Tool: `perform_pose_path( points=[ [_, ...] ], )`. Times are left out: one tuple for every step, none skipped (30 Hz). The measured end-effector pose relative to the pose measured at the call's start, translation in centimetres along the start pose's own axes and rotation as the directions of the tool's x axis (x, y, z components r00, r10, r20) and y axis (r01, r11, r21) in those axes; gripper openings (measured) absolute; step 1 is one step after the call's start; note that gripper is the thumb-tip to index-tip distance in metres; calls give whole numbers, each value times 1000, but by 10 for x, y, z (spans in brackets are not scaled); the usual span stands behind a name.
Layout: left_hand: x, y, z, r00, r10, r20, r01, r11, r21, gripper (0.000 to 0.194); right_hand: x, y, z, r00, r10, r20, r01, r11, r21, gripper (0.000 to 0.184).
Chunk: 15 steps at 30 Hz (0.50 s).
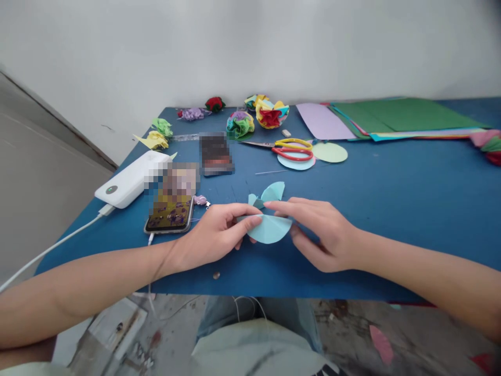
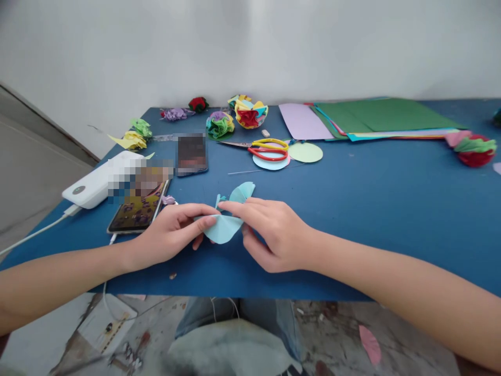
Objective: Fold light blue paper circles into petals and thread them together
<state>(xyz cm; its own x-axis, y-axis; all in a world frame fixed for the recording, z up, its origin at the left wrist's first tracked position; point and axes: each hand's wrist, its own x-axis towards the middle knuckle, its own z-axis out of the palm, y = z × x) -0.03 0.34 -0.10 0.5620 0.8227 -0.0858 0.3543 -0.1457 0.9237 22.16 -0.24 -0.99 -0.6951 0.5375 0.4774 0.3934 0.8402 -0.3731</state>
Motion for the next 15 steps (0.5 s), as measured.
perform_pose_path(
  points=[
    [0,0,0,1000,9,-13,-9,1000,26,29,1,-2,-1,999,49,3,-49,996,75,42],
    [-1,0,0,999,24,-26,-22,998,58,28,1,-3,-2,995,100,9,-100,984,147,39],
    [-1,-1,0,999,42,-34,-39,995,91,27,2,-5,-3,989,149,21,-150,967,208,35],
    [-1,-1,0,997,63,-37,-59,991,122,26,3,-6,-2,980,197,36,-200,947,251,31],
    [-2,-1,0,996,83,-35,-77,986,148,26,4,-7,-1,969,241,51,-246,930,273,27],
    [-2,0,1,994,101,-32,-94,981,168,25,5,-8,0,959,275,64,-282,919,275,23],
    [-2,0,1,993,116,-29,-109,977,181,25,6,-8,2,952,298,71,-306,915,264,21],
    [-2,0,1,992,126,-24,-120,975,188,25,6,-8,4,948,311,72,-319,915,249,19],
    [-2,0,1,991,131,-18,-125,973,192,25,7,-8,5,946,317,65,-324,917,234,17],
    [-3,0,1,991,134,-16,-129,973,193,25,7,-8,6,946,319,56,-323,920,223,16],
    [-3,0,1,991,133,-12,-128,973,193,25,7,-8,7,946,319,51,-322,922,215,16],
    [-3,1,1,991,132,-10,-127,973,192,25,7,-8,8,947,318,47,-321,923,211,15],
    [-3,1,1,992,129,-8,-125,973,192,25,6,-8,8,948,316,45,-319,924,211,15],
    [-3,0,1,992,128,-8,-124,973,195,25,6,-8,8,949,313,42,-315,925,212,15],
    [-2,0,1,992,128,-8,-124,972,198,25,6,-8,8,949,311,41,-313,925,214,15]
  ],
)
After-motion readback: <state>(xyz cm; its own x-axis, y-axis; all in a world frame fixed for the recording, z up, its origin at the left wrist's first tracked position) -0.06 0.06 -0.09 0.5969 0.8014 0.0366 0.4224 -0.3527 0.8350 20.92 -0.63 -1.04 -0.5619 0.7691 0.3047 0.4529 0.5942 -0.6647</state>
